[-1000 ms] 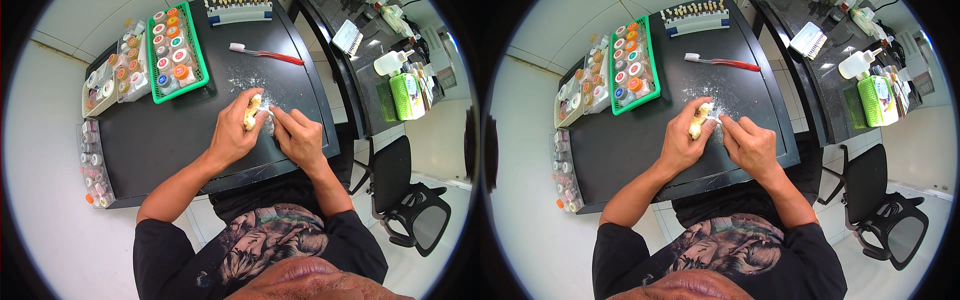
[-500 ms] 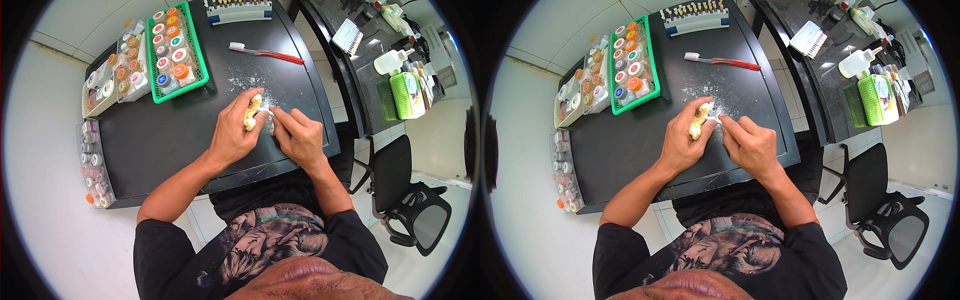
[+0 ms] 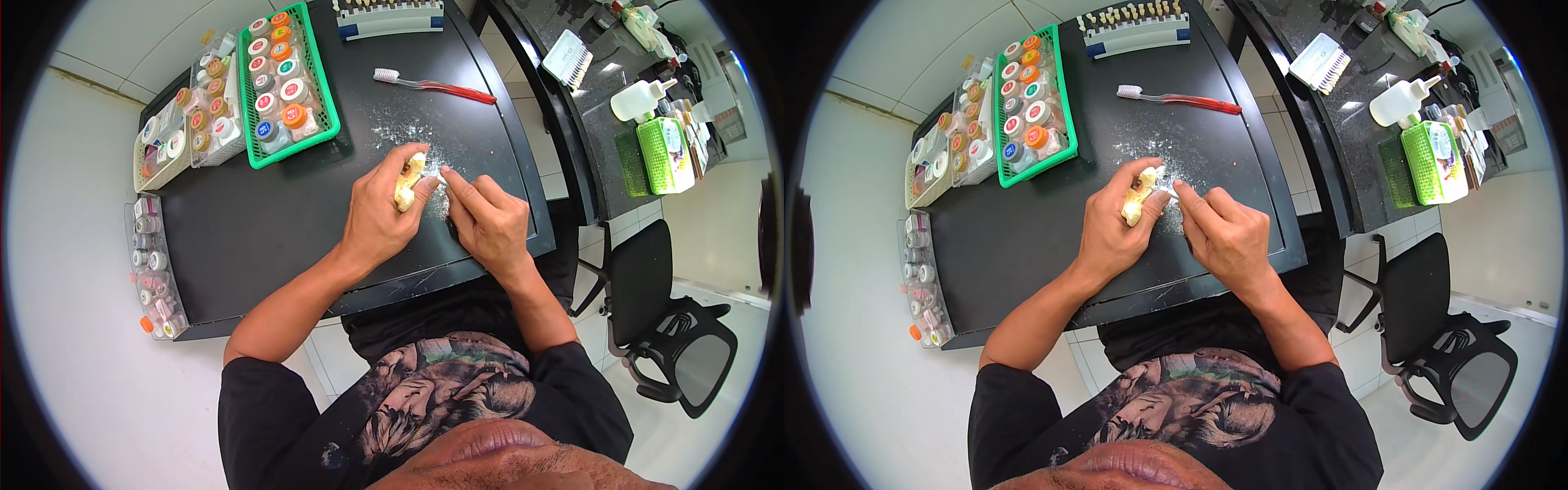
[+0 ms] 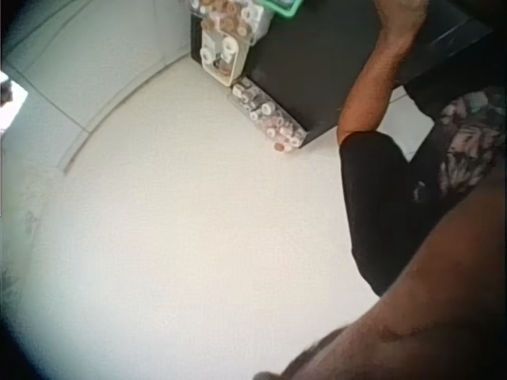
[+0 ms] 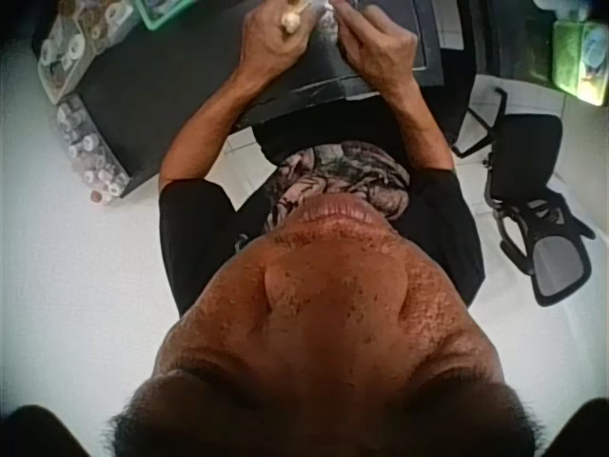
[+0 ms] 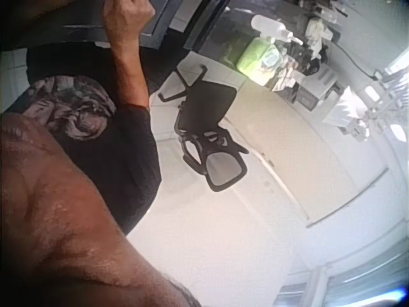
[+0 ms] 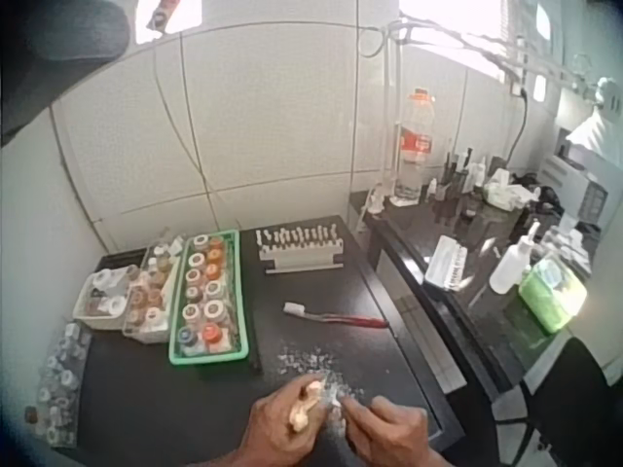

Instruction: The person holds a dental mold and applies colored powders from a tray using a thin brush. They then use a small metal tool to refine the surface of the mold while at a laboratory bench.

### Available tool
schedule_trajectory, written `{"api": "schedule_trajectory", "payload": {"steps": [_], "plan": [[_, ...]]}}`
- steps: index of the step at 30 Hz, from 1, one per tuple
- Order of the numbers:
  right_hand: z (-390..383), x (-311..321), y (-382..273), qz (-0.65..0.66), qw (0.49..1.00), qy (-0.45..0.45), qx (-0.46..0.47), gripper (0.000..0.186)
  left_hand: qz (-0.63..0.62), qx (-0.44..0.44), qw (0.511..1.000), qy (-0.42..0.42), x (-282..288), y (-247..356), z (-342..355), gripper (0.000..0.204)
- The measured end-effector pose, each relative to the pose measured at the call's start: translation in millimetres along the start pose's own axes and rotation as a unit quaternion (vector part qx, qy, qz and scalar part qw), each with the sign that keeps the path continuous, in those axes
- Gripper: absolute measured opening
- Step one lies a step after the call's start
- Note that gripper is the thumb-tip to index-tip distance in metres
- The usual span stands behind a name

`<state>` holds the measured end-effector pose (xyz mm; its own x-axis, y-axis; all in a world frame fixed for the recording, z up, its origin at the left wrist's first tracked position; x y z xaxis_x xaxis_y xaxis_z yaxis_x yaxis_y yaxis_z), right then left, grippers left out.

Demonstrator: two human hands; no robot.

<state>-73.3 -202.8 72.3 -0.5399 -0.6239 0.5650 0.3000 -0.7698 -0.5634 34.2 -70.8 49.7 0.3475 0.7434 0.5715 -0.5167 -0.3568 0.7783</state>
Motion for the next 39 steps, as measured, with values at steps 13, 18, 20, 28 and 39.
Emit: {"api": "schedule_trajectory", "payload": {"steps": [13,18,20,28,39], "plan": [[-0.3,-1.3,5.3,0.031,0.999,-0.01,-0.031,0.035,0.028,-0.045,0.998,0.021,1.3,5.4,-2.1,0.052],[0.8,-2.6,3.6,0.025,0.999,-0.022,-0.029,0.031,0.022,-0.05,0.998,0.02,0.3,4.8,-3.0,0.056],[1.0,-2.9,3.2,0.025,0.999,-0.022,-0.027,0.031,0.018,-0.042,0.999,0.015,0.3,4.4,-3.0,0.055],[1.1,-1.1,0.7,0.002,1.0,-0.013,-0.012,0.033,0.018,-0.018,1.0,-0.003,0.4,4.7,-0.4,0.05],[0.5,0.4,2.5,-0.007,1.0,-0.003,-0.011,0.034,0.012,-0.005,1.0,-0.019,-5.0,1.1,-0.3,0.045]]}}
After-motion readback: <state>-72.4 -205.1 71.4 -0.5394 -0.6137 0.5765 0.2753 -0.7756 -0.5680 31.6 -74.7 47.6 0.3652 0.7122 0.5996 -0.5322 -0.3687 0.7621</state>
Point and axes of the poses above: each hand's wrist, its own z-axis towards the middle knuckle, its own x-axis out of the back of the hand, y = z × x, the point moved 10 cm from there along z, towards the middle knuckle, and after that the axes turned 14 degrees about z, right-handed, at the moved point
